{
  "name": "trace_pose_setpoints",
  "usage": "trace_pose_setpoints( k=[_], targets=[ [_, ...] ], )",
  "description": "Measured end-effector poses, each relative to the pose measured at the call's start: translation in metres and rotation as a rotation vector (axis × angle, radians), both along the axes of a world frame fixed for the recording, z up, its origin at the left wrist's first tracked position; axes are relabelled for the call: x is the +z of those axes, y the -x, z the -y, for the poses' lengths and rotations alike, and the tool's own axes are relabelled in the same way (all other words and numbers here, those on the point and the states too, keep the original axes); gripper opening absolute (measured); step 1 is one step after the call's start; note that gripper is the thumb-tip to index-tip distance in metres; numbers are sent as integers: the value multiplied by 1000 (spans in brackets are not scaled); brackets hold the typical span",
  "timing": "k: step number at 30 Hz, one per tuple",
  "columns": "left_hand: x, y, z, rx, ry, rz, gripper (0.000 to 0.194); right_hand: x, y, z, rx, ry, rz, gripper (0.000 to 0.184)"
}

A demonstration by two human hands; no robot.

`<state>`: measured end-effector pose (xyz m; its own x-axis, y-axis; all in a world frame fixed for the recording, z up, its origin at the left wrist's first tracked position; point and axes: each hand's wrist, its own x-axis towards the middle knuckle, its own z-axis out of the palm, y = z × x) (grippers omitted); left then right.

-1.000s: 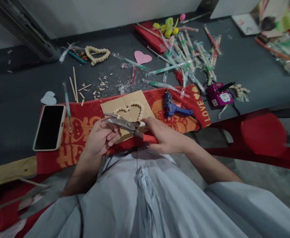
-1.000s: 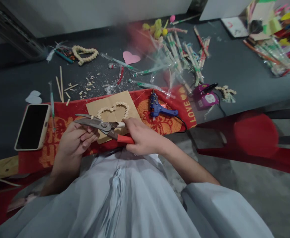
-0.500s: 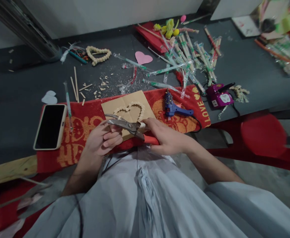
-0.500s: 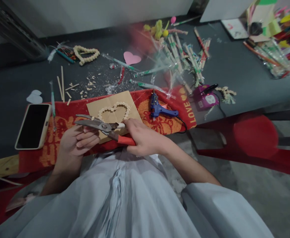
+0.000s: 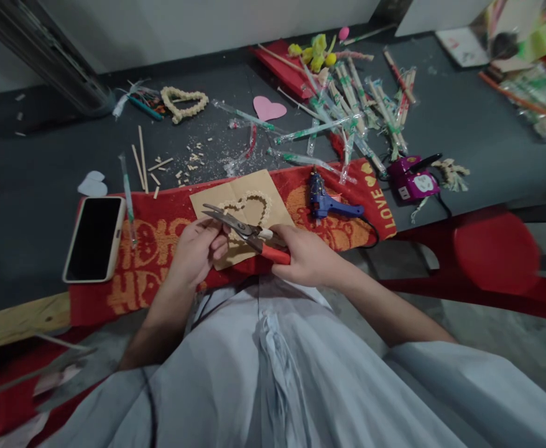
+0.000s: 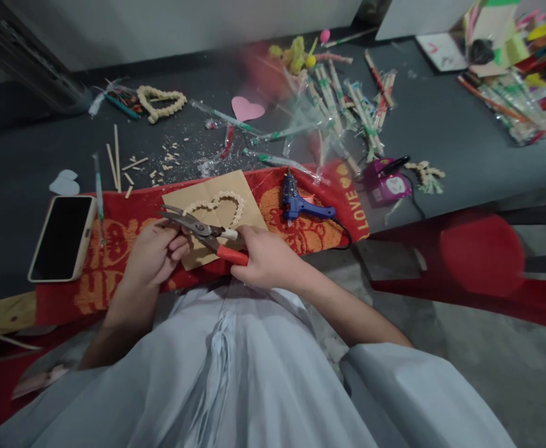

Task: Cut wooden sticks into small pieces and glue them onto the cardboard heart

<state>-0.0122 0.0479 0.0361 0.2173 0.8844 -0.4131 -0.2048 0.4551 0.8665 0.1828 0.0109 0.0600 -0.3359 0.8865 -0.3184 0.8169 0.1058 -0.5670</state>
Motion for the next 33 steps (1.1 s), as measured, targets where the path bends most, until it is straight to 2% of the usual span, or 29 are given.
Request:
trace_pose_setpoints(
  k=[4,6,8,10,15,19,22,28,33],
  targets=[
    [-9,0,2,17,-360,-503,14,-4,2,0,-8,-37,8,37],
    [-9,3,4,13,-547,-789,13,-4,3,0,-13,-49,20,36],
    [-8,5,4,5,-688,-990,13,-3,4,0,-14,-45,48,35],
    [-6,5,4,-8,-757,-1090,16,-2,6,0,-15,-33,81,35],
    [-3,3,2,-18,-802,-1155,24,2,8,-1,-14,-19,103,34],
    [-6,7,2,-19,-774,-1119,24,3,4,-3,21,-7,16,31],
    [-8,12,1,-12,-700,-1000,22,1,-2,-4,78,1,-77,36],
    [2,12,3,-33,-444,-492,19,-2,-13,-6,180,-32,-187,55],
    [12,10,4,-34,-215,-117,14,2,-18,-7,233,-58,-192,66]
  ],
)
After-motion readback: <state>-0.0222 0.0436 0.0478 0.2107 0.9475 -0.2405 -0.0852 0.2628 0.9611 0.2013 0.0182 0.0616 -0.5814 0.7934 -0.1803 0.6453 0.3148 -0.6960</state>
